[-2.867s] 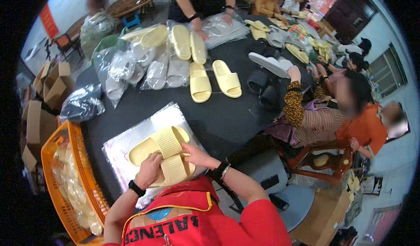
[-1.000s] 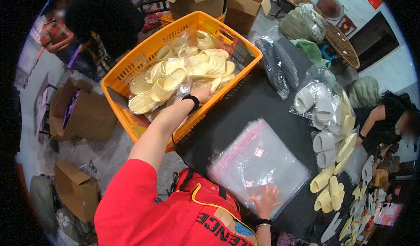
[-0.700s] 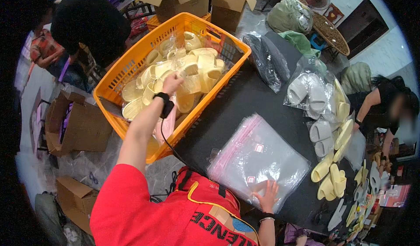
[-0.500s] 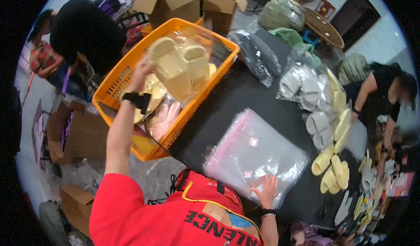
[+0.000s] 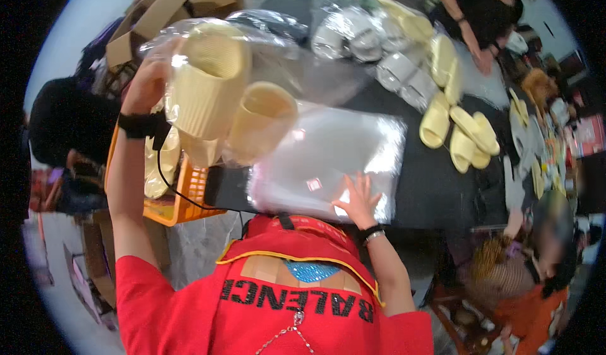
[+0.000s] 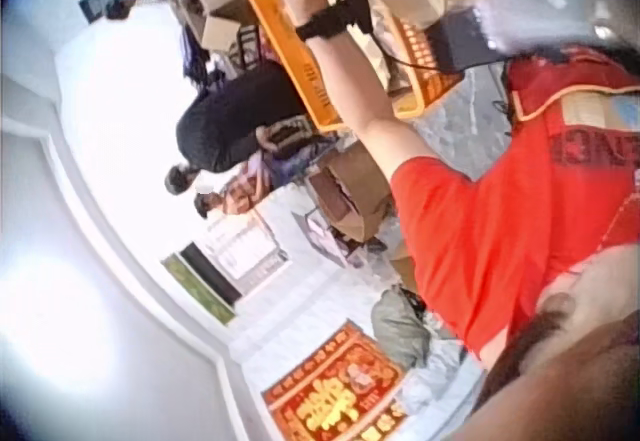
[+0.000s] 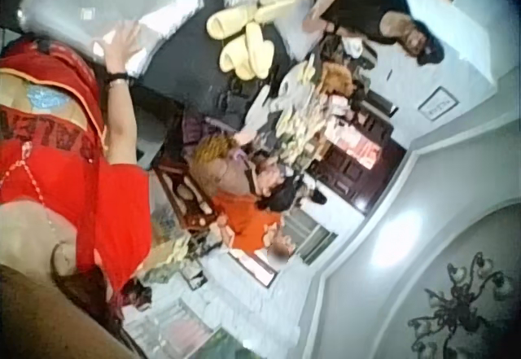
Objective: The recorder is seen picking up pairs of slippers from a basket and placing them into individual plastic bags on a table in a shoe manufacturing environment.
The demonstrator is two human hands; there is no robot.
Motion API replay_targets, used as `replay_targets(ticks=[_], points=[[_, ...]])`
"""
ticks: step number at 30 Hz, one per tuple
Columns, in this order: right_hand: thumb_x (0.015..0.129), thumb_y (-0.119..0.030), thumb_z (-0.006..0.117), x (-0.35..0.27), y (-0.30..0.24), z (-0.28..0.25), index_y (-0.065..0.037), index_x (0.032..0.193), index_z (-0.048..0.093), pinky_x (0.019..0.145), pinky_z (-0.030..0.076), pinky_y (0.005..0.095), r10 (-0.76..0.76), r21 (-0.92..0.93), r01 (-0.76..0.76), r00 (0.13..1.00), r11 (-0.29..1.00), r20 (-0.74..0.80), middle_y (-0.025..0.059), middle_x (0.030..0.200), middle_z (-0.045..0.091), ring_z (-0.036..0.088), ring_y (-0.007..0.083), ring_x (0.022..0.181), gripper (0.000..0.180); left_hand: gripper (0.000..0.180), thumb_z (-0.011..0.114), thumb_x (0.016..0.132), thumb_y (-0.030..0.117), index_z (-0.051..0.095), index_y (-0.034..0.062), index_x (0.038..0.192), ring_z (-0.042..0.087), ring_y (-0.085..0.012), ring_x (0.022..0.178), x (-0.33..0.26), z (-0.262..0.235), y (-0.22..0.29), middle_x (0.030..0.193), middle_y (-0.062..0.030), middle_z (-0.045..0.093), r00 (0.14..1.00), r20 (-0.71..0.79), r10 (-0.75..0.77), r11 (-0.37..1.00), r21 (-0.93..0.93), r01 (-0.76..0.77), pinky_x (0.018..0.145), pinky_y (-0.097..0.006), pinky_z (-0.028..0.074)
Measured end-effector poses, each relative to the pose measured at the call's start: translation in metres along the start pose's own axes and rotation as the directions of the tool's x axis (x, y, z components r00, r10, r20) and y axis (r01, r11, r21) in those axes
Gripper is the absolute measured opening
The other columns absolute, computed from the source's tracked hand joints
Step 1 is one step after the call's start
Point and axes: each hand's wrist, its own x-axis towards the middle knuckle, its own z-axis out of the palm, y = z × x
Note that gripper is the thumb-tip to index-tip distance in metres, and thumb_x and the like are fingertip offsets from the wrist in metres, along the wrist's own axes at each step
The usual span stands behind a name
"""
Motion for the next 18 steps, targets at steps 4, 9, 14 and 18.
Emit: replay_targets(ticks=[4, 9, 14, 18], points=[[0.061, -0.052, 0.068, 0.002, 0.004, 0.01, -0.022, 0.134, 0.032, 0.089, 0.006, 0.0734, 0.029, -0.018, -0.029, 0.999, 0.999, 0.014, 0.0103, 0.144, 0.011, 0.004, 0.0328, 0.133, 0.087, 0.052, 0.054, 0.072, 0.01, 0.045, -0.0006, 0.122, 0.051, -0.0109, 0.086, 0.072, 0.089, -0.06, 0.094, -0.0055, 0.056, 0.922, 0.355, -0.156, 0.971, 0.228, 0.077, 0.076, -0.021, 0.041], [0.064, -0.05, 0.066, 0.0, 0.011, 0.012, -0.018, 0.134, 0.032, 0.091, -0.005, 0.071, 0.031, 0.117, -0.041, 0.996, 0.992, 0.08, 0.0112, 0.141, 0.024, 0.013, 0.031, 0.132, 0.084, 0.042, 0.048, 0.078, 0.011, 0.048, 0.004, 0.119, 0.052, -0.0117, 0.089, 0.088, 0.144, -0.102, 0.102, -0.0041, 0.053, 0.927, 0.249, -0.279, 0.959, 0.126, 0.255, 0.078, -0.024, 0.042], [0.065, -0.048, 0.066, -0.001, 0.016, 0.017, -0.019, 0.131, 0.036, 0.09, -0.006, 0.0703, 0.03, 0.175, -0.031, 1.0, 0.984, 0.01, 0.01, 0.14, 0.028, 0.018, 0.0301, 0.13, 0.079, 0.031, 0.045, 0.078, 0.012, 0.057, 0.0019, 0.106, 0.056, -0.0113, 0.081, 0.049, 0.135, -0.137, 0.091, -0.003, 0.059, 0.741, 0.456, -0.494, 0.869, 0.243, 0.43, 0.071, -0.026, 0.047], [0.068, -0.053, 0.063, -0.005, 0.013, 0.008, -0.02, 0.128, 0.042, 0.09, -0.005, 0.0701, -0.009, 0.181, 0.002, 0.999, 0.983, 0.04, 0.0092, 0.136, 0.036, 0.025, 0.0318, 0.128, 0.071, 0.032, 0.047, 0.075, 0.008, 0.06, 0.0008, 0.102, 0.058, -0.016, 0.08, 0.013, 0.136, -0.197, 0.087, -0.0069, 0.062, 0.719, 0.429, -0.547, 0.814, 0.475, 0.336, 0.07, -0.028, 0.047]])
